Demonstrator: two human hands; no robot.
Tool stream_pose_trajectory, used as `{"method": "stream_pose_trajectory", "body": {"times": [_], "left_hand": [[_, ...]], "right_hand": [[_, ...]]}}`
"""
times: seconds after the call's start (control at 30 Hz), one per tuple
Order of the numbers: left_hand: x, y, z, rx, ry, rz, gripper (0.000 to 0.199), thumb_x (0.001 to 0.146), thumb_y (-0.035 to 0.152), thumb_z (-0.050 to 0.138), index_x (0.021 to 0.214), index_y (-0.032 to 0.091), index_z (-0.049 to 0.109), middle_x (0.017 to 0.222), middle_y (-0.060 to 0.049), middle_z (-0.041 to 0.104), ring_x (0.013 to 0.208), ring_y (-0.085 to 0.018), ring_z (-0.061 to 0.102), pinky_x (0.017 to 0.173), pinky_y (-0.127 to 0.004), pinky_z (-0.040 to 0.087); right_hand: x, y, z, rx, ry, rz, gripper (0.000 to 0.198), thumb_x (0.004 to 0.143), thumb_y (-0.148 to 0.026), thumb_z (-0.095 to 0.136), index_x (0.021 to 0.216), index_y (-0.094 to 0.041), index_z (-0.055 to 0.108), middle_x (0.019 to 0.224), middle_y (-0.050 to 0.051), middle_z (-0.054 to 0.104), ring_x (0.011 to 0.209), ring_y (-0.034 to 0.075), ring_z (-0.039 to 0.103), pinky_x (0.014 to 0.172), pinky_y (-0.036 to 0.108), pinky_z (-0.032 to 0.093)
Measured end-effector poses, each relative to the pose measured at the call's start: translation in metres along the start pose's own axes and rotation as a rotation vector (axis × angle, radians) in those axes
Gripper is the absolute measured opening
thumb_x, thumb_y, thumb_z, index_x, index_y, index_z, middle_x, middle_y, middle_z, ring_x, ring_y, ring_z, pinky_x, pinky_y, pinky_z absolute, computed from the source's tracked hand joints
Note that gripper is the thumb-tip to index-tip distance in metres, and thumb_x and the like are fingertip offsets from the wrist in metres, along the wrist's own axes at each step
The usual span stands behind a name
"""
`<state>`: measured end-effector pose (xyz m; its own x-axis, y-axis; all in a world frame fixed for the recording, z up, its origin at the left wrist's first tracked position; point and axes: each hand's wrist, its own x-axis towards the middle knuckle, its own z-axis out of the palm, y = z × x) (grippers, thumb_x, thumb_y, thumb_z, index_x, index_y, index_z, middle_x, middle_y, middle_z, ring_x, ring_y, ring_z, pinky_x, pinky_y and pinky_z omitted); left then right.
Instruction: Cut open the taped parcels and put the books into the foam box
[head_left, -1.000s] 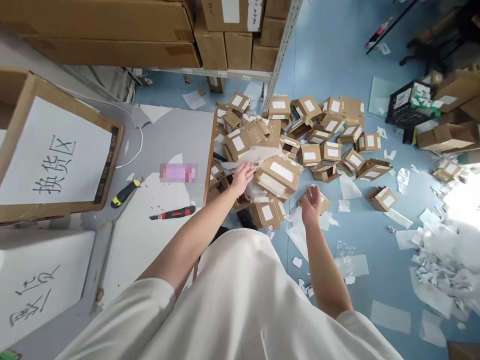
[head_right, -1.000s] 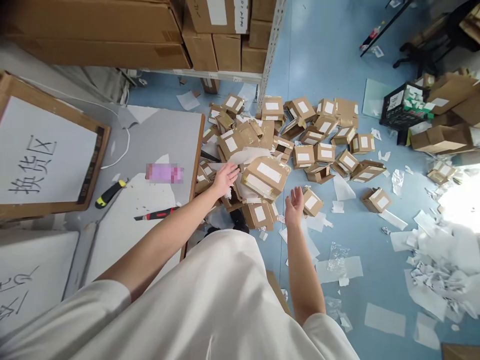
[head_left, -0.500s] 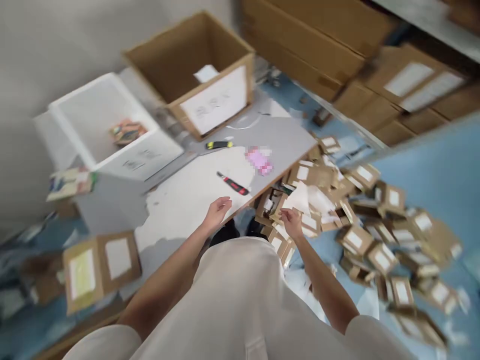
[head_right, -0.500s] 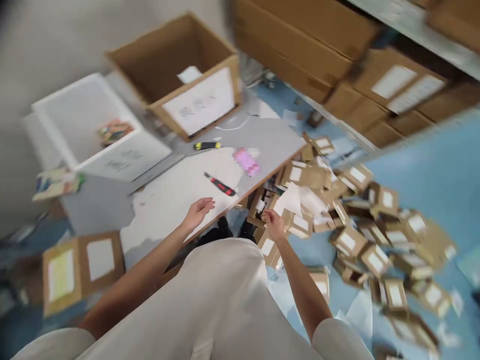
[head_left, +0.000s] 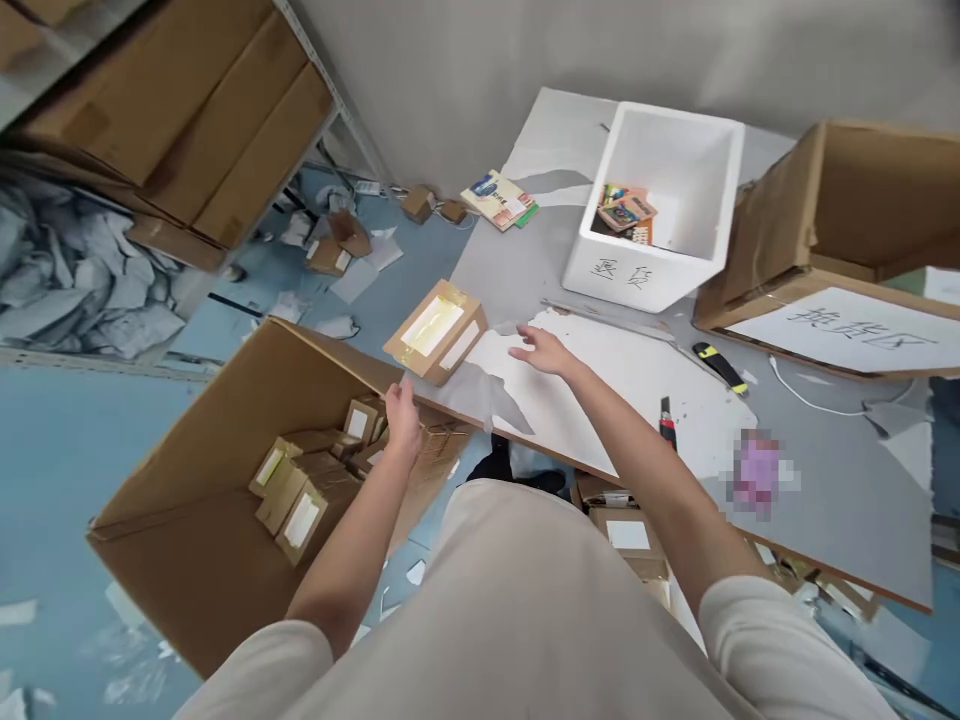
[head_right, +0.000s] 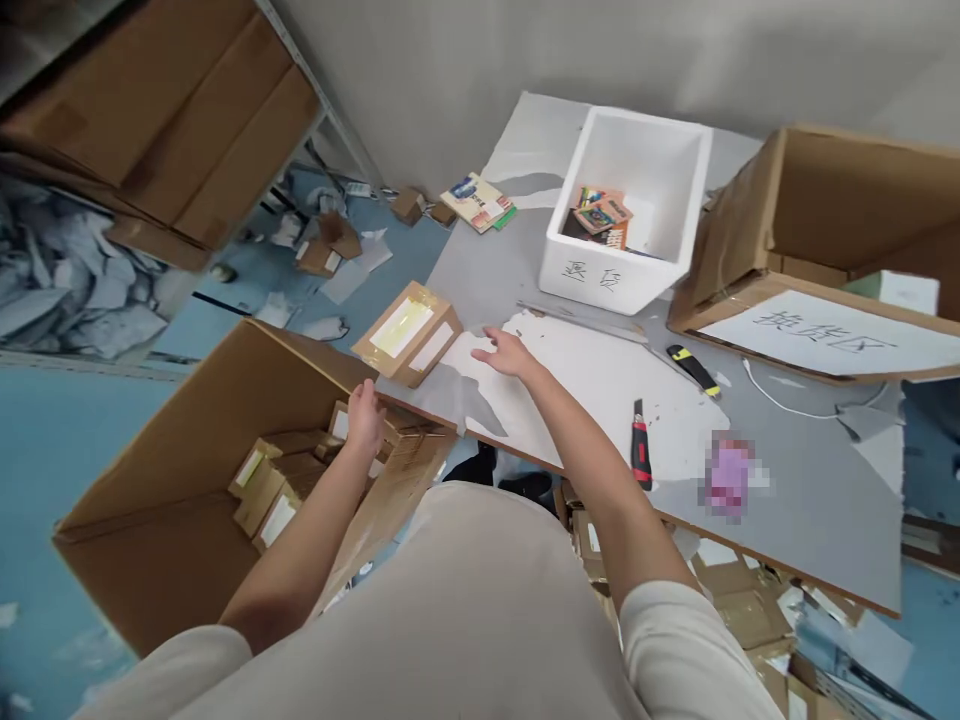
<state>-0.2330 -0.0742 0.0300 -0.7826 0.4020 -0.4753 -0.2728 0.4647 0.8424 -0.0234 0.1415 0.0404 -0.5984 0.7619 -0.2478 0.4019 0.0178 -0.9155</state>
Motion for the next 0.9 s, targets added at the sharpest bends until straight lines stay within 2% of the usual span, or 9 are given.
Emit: {"method": "stream_pose_trajectory", "body": {"times": [0.1, 0.17, 0.27, 0.33, 0.43, 0.57, 0.77, 0.9], "left_hand": [[0.027, 0.014, 0.007, -0.085, -0.084, -0.118, 0.072, 0.084, 0.072, 0.038, 0.142, 0.030, 0.034, 0.155, -0.006, 0.031, 0.144, -0.027, 0.027, 0.113, -0.047, 0.033], [0.034, 0.022, 0.015, -0.149, -0.125, -0.157, 0.069, 0.087, 0.071, 0.033, 0.142, 0.030, 0.036, 0.153, -0.005, 0.034, 0.142, -0.027, 0.030, 0.113, -0.047, 0.033], [0.034, 0.026, 0.020, -0.204, -0.164, -0.176, 0.066, 0.090, 0.068, 0.026, 0.143, 0.030, 0.035, 0.152, -0.006, 0.037, 0.139, -0.026, 0.036, 0.111, -0.046, 0.036], [0.029, 0.026, 0.018, -0.183, -0.163, -0.161, 0.066, 0.090, 0.068, 0.027, 0.145, 0.031, 0.032, 0.152, -0.004, 0.036, 0.139, -0.026, 0.036, 0.109, -0.044, 0.039], [0.020, 0.028, 0.016, -0.096, -0.188, -0.078, 0.066, 0.089, 0.068, 0.033, 0.145, 0.035, 0.030, 0.153, -0.001, 0.034, 0.140, -0.025, 0.035, 0.106, -0.040, 0.043], [0.003, 0.038, 0.034, -0.021, -0.386, 0.059, 0.068, 0.085, 0.067, 0.045, 0.144, 0.035, 0.033, 0.152, -0.001, 0.037, 0.139, -0.025, 0.036, 0.107, -0.035, 0.041], [-0.034, 0.036, 0.106, 0.101, -0.756, 0.122, 0.075, 0.083, 0.064, 0.053, 0.145, 0.026, 0.034, 0.150, -0.007, 0.040, 0.137, -0.026, 0.039, 0.110, -0.037, 0.036], [-0.069, 0.018, 0.147, 0.205, -0.907, 0.165, 0.068, 0.085, 0.059, 0.054, 0.141, 0.024, 0.040, 0.147, -0.008, 0.044, 0.135, -0.025, 0.041, 0.110, -0.039, 0.035]], "right_hand": [[0.065, -0.012, 0.039, 0.038, -0.002, 0.020, 0.078, 0.063, -0.042, 0.079, 0.132, -0.016, 0.053, 0.144, 0.016, 0.046, 0.136, 0.035, 0.038, 0.115, 0.053, 0.024], [0.095, -0.013, 0.061, 0.081, 0.024, 0.044, 0.079, 0.067, -0.041, 0.075, 0.136, -0.015, 0.048, 0.149, 0.015, 0.039, 0.141, 0.033, 0.031, 0.117, 0.050, 0.021], [0.116, -0.012, 0.081, 0.168, 0.032, 0.076, 0.069, 0.072, -0.039, 0.071, 0.134, -0.018, 0.047, 0.144, 0.012, 0.046, 0.135, 0.029, 0.039, 0.114, 0.049, 0.028], [0.110, -0.010, 0.084, 0.188, 0.046, 0.079, 0.058, 0.073, -0.036, 0.070, 0.126, -0.020, 0.052, 0.134, 0.009, 0.056, 0.126, 0.026, 0.049, 0.109, 0.048, 0.034], [0.074, -0.005, 0.073, 0.172, 0.143, 0.053, 0.044, 0.075, -0.036, 0.066, 0.115, -0.021, 0.055, 0.124, 0.008, 0.060, 0.118, 0.023, 0.054, 0.103, 0.045, 0.041], [-0.014, 0.008, 0.041, 0.235, 0.400, 0.055, 0.037, 0.080, -0.042, 0.061, 0.109, -0.022, 0.053, 0.121, 0.010, 0.060, 0.115, 0.021, 0.056, 0.094, 0.039, 0.049], [-0.147, 0.043, 0.007, 0.322, 0.829, 0.214, 0.039, 0.078, -0.046, 0.065, 0.105, -0.021, 0.053, 0.116, 0.011, 0.062, 0.110, 0.022, 0.059, 0.097, 0.044, 0.049], [-0.208, 0.071, -0.013, 0.396, 0.968, 0.242, 0.042, 0.076, -0.044, 0.069, 0.106, -0.021, 0.052, 0.120, 0.012, 0.061, 0.114, 0.023, 0.058, 0.101, 0.046, 0.046]]}}
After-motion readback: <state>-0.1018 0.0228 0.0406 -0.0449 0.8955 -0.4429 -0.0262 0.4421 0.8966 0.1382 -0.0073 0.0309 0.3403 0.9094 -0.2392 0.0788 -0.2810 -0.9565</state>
